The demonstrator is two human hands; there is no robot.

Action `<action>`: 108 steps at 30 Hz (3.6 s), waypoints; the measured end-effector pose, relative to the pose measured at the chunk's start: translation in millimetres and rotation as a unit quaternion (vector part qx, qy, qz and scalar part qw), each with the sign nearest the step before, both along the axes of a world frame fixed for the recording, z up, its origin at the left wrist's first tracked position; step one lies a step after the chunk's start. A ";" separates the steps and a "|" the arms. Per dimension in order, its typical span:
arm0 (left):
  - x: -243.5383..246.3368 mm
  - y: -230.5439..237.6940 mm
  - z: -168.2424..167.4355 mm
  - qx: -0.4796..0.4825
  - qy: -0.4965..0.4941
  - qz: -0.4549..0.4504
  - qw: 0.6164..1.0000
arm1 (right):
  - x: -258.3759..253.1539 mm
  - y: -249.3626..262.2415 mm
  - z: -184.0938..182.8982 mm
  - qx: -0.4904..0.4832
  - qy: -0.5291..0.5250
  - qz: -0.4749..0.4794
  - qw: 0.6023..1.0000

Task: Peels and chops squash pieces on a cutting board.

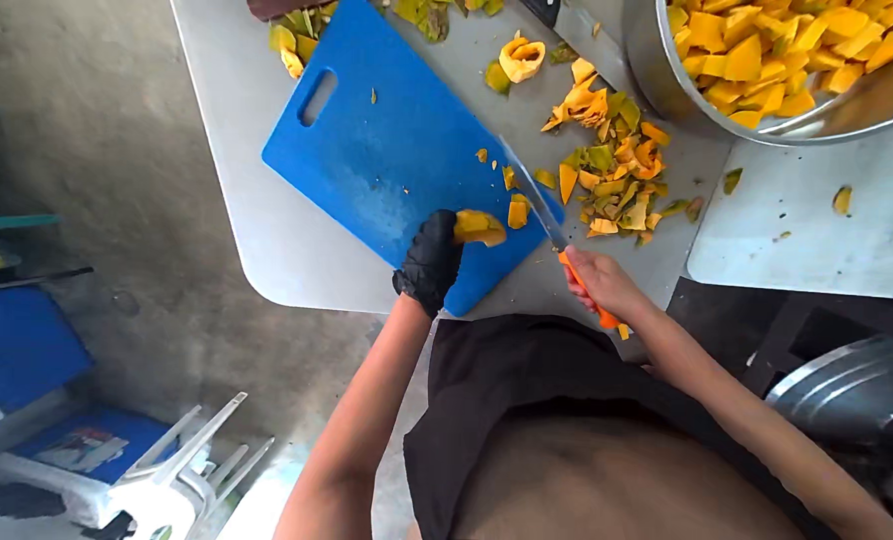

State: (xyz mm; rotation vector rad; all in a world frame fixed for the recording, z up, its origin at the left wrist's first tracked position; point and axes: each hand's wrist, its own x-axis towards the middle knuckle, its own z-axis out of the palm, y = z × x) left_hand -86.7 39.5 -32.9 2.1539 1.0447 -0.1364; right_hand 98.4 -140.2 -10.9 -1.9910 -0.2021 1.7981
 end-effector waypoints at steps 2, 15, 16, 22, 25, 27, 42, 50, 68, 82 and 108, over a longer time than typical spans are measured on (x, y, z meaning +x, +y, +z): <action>-2.7 -4.9 4.8 0.080 -0.054 0.074 0.993 | -9.3 0.4 -1.8 0.025 -0.034 0.045 0.998; -14.0 -65.5 -28.9 -0.134 0.042 0.090 0.986 | -33.8 -5.5 -24.6 0.030 -0.147 0.182 0.972; -8.3 -63.7 -29.1 -0.154 0.047 0.106 0.981 | -34.2 -5.5 -26.5 0.028 -0.153 0.190 0.969; 18.4 -52.2 -27.5 -0.305 -0.036 0.247 0.919 | -38.5 -10.3 -31.1 0.070 -0.181 0.189 0.963; 15.2 -50.5 -24.4 -0.466 -0.193 0.303 0.809 | -35.7 -15.7 -26.9 0.110 -0.189 0.184 0.958; 11.0 -51.9 -20.2 -0.485 -0.266 0.290 0.781 | -34.0 -22.5 -24.0 0.163 -0.222 0.190 0.942; 61.7 -40.6 44.5 -0.479 -0.571 0.093 0.660 | -2.9 -56.0 47.7 0.427 -0.552 0.144 0.701; 106.2 -73.1 105.5 -0.112 -0.259 0.130 0.951 | 10.2 -77.7 60.7 0.380 -0.590 0.159 0.694; 87.0 -114.4 67.9 -0.088 -0.322 0.132 0.933 | 4.4 -82.3 50.6 0.291 -0.520 0.159 0.787; 65.0 -112.2 51.3 -0.140 -0.144 0.072 0.977 | -2.2 -50.3 43.4 0.155 -0.381 0.194 0.890; 53.9 -113.0 41.0 -0.372 -0.232 0.106 0.893 | 16.0 -63.6 34.6 0.134 -0.368 0.135 0.910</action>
